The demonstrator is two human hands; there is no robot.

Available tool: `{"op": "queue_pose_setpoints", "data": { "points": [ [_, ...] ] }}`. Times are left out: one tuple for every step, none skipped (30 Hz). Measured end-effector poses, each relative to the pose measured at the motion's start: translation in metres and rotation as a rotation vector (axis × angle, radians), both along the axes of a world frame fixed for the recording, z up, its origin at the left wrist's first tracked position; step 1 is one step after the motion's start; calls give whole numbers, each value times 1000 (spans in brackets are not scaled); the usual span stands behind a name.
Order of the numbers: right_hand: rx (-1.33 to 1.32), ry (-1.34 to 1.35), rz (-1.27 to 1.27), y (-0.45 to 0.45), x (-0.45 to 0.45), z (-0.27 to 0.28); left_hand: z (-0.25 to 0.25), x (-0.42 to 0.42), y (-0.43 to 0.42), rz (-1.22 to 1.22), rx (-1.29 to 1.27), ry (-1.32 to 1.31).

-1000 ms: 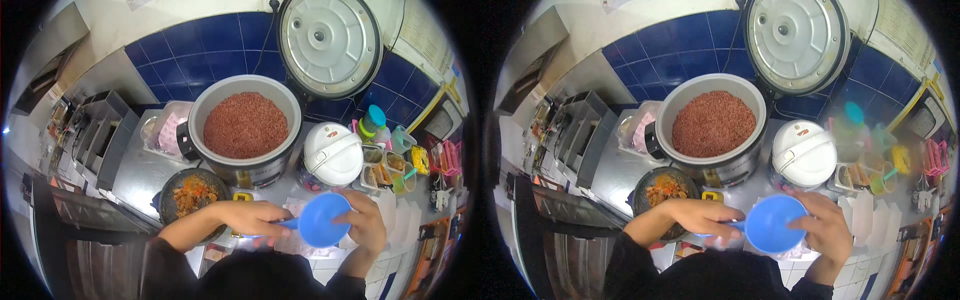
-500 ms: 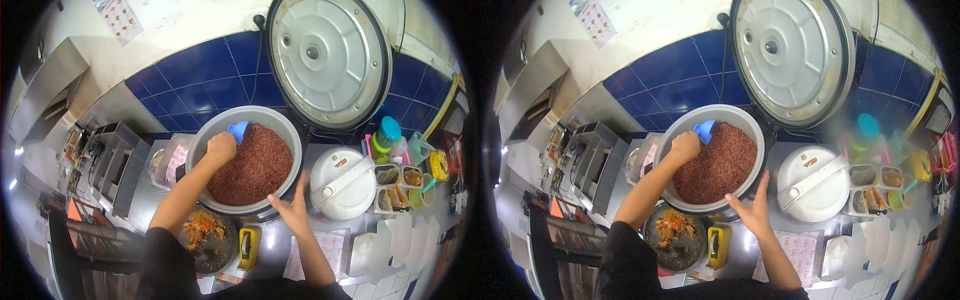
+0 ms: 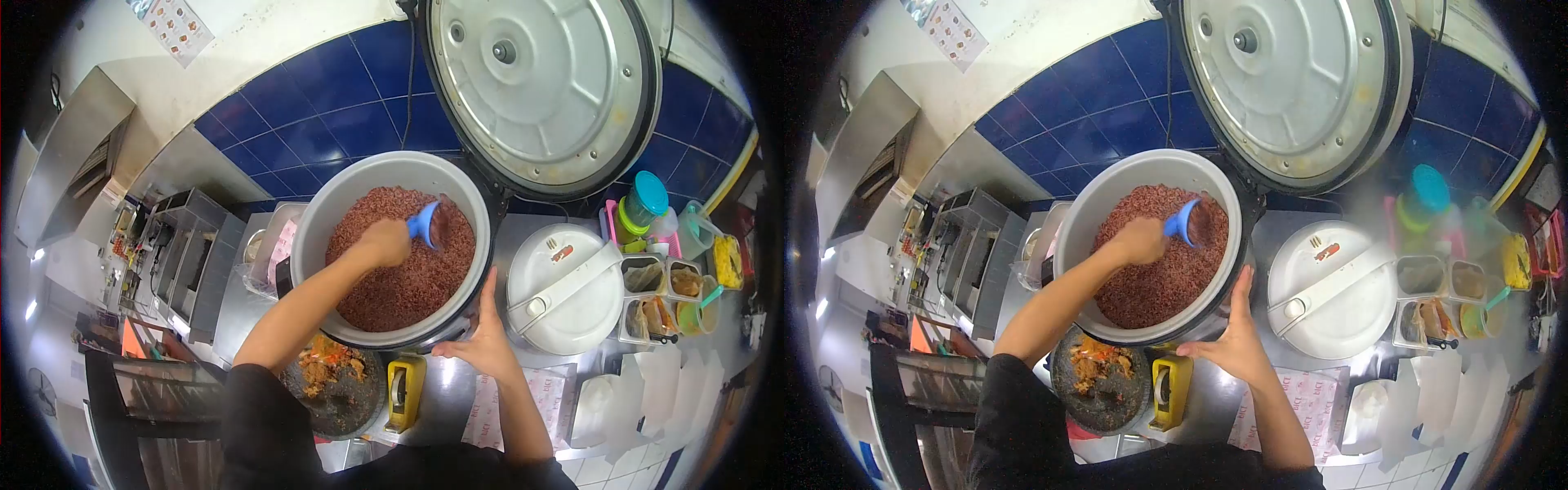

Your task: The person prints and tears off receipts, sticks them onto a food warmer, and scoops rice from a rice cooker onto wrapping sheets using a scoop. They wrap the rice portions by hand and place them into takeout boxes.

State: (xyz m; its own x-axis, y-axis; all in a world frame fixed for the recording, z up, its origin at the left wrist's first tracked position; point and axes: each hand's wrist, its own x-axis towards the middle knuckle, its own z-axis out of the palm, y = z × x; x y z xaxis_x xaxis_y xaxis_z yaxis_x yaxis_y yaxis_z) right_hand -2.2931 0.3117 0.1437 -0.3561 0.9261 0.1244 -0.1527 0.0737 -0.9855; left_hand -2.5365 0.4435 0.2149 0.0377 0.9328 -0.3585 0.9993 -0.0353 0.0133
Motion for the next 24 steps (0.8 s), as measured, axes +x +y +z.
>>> {"op": "queue_pose_setpoints", "data": {
  "points": [
    [-8,2,12,1,1,1,-1,3,-9,-32,-43,-36],
    [1,5,13,2,1,0,-3,7,-19,-85,-49,-46],
    [13,-8,19,2,2,-4,-6,13,-29,-139,-56,-56],
    [26,-21,24,3,3,-7,-4,19,-40,-193,-63,-68],
    [43,-53,38,5,7,-13,0,23,-52,-195,-84,-43],
    [25,-23,65,5,11,-11,13,31,-67,-197,-103,-19],
    [6,7,93,4,15,-9,25,37,-81,-194,-122,4],
    [-47,103,131,3,19,1,39,37,-93,-226,-107,29],
    [-99,201,165,4,22,7,56,31,-105,-263,-90,57],
    [-78,94,175,7,29,3,65,22,-113,-301,-75,85],
    [-91,107,183,8,32,1,67,11,-118,-317,81,96],
    [-104,121,193,9,32,2,67,0,-123,-329,237,107],
    [-120,135,207,9,30,2,67,-8,-126,-337,391,118],
    [-157,153,192,7,28,5,67,-12,-123,-315,427,131],
    [-150,142,188,6,27,8,67,-16,-118,-289,461,143],
    [-142,128,185,6,28,10,66,-20,-111,-262,496,154],
    [-135,112,183,7,29,9,59,-25,-105,-265,482,151],
    [-161,118,174,8,31,0,46,-30,-97,-269,466,146],
    [-175,119,176,8,30,-1,37,-34,-89,-273,448,140],
    [-190,120,176,8,30,2,31,-38,-81,-309,303,140],
    [-207,121,173,7,30,5,31,-45,-76,-323,245,115],
    [-205,113,179,8,30,6,35,-50,-73,-339,188,87],
    [-205,103,180,9,30,4,40,-54,-74,-362,130,61],
    [-205,96,175,10,31,0,49,-57,-79,-346,60,25]
  ]
}}
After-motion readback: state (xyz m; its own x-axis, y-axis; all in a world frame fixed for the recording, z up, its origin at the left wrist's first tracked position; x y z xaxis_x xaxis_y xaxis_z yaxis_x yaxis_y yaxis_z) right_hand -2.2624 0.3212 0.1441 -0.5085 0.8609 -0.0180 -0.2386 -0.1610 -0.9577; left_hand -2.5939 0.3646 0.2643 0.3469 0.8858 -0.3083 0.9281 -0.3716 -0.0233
